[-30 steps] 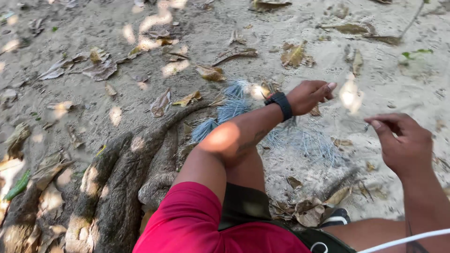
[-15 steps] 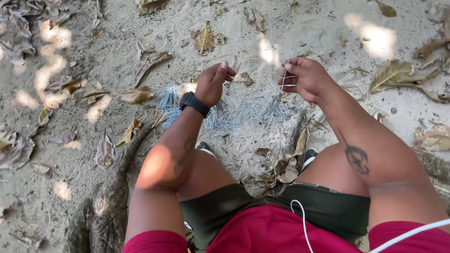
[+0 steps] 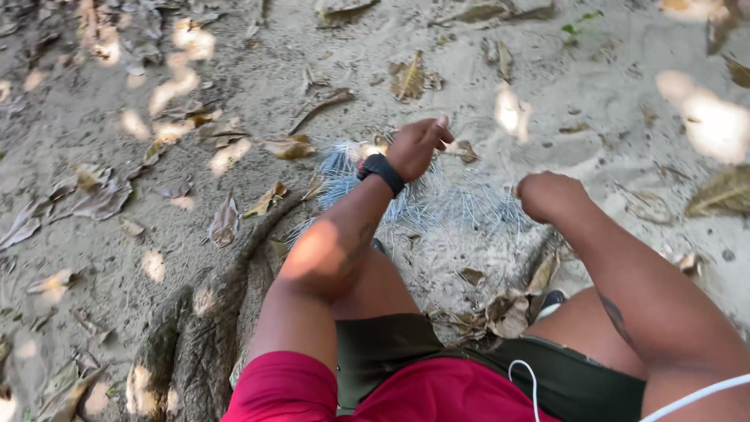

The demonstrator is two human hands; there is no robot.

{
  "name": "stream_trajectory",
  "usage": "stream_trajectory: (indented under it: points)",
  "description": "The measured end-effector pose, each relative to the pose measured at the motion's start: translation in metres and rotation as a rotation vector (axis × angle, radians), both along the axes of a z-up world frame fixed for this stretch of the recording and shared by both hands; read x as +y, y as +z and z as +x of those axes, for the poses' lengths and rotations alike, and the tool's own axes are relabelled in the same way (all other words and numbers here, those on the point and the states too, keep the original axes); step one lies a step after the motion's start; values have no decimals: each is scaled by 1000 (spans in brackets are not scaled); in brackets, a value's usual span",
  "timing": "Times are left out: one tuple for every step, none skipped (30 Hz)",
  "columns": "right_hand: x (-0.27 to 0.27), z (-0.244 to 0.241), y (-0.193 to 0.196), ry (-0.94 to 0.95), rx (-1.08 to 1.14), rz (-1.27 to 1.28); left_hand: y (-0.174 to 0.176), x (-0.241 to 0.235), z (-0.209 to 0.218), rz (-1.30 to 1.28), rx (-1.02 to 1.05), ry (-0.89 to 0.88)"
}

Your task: Sorting and organizing thin metal wire ties on the ground.

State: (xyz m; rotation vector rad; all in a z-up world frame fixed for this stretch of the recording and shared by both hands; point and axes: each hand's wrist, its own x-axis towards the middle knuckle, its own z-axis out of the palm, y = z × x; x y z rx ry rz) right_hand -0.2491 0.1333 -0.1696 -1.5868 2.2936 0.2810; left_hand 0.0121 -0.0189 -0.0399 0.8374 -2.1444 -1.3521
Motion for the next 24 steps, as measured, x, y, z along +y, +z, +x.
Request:
stream_trajectory:
  points:
    - [-3,2,11,16,5,-8,2,-3,1,-8,5,16]
    - [0,5,21,11,-44,-36,1,-2,1,-28,-11,13]
    - [4,7,30,5,-93,-65,0,-1,0,-48,-27,9]
    - [9,12,55,14,-93,-64,-1,0,0,-48,-27,18]
    - [15,17,80,-19,-198,-160,-1,1,1,-41,-11,19]
    - [16,22,107,-44,-306,-262,1,-1,3,-41,4,28]
    - [22,25,120,-27,-309,-265,8,4,-1,-47,3,44]
    - [23,29,136,-153,-476,-330,17,6,-1,0,-61,36]
    - [25,33,151,-280,-647,-387,26,9,-1,48,-123,26]
    - [22,20,139,-249,-650,-386,22,8,-3,42,-119,56]
    - [19,7,126,-317,-958,-446,18,7,-5,26,-153,31]
    - [16,-7,114,-390,-1270,-497,15,6,-9,10,-184,0]
    - [16,-11,113,-364,-1271,-490,18,8,-8,4,-179,23]
    - [20,-16,112,-353,-1406,-543,20,11,-9,-17,-200,23]
    - [22,-21,110,-340,-1543,-594,22,14,-11,-39,-221,22]
    - [23,-22,113,-334,-1543,-589,24,15,-10,-39,-219,28]
    - [23,-23,115,-307,-1618,-608,27,16,-10,-56,-235,8]
    - [27,-24,116,-289,-1694,-627,27,19,-12,-69,-252,-20]
    - [29,-18,121,-292,-1692,-624,26,19,-13,-65,-252,-21]
    - [32,-12,127,-220,-1488,-712,25,19,-14,-60,-245,-29]
    - [34,-6,132,-150,-1280,-790,24,19,-15,-55,-237,-38]
    - [38,5,141,-157,-1276,-783,24,18,-16,-46,-235,-41]
    - [42,16,151,-53,-979,-878,24,17,-16,-25,-231,-41]
    - [51,25,159,42,-674,-939,20,21,-19,10,-227,-48]
